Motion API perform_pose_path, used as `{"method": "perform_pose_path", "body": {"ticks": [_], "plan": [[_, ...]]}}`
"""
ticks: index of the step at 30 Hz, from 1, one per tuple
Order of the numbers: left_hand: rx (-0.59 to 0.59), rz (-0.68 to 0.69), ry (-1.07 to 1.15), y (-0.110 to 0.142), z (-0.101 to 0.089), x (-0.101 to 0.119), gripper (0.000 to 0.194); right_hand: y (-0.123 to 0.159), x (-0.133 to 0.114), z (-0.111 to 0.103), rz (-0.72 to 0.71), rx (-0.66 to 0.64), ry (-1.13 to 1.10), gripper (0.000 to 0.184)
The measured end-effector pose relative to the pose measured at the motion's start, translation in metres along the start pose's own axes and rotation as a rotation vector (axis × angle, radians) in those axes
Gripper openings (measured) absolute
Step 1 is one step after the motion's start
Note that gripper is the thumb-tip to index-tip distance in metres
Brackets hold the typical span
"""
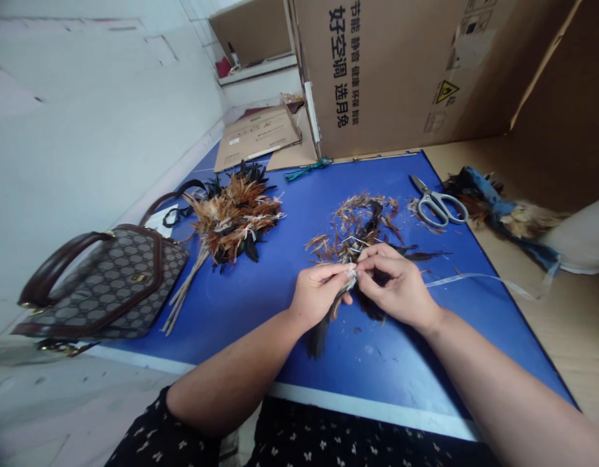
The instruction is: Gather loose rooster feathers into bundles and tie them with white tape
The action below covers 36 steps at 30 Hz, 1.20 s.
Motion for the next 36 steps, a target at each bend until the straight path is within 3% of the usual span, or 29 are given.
{"method": "perform_pose_path", "body": {"ticks": [3,7,20,29,33,36], "plan": [[0.008,-0.079,0.019,-0.001,0.001,0.0,0.034,0.003,0.001,0.002,-0.125,0.084,0.119,0.004],[0.001,-0.151,0.042,-0.002,0.003,-0.004,0.037,0.01,0.005,0.001,-0.245,0.116,0.284,0.019],[-0.004,-0.166,0.101,-0.002,0.004,-0.001,0.039,0.007,-0.01,-0.004,-0.49,0.09,0.549,0.023],[0.166,-0.251,0.318,-0.009,0.0,-0.006,0.047,0.003,-0.007,-0.005,-0.403,0.11,0.554,0.018],[0.222,-0.189,0.343,-0.01,-0.001,-0.01,0.036,0.001,-0.003,-0.007,-0.326,0.074,0.523,0.014],[0.245,-0.132,0.305,-0.011,-0.003,-0.011,0.028,0.004,-0.001,-0.01,-0.229,0.049,0.437,0.022]]}}
Point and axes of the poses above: each hand's wrist, its own y-axis away from the middle knuckle, its own z-axis out of the palm, x = y × z, the point moved 1 cm from there along -y, towards the middle knuckle, and after that the axes turned 5 degrees about y, right-handed, at the moved point
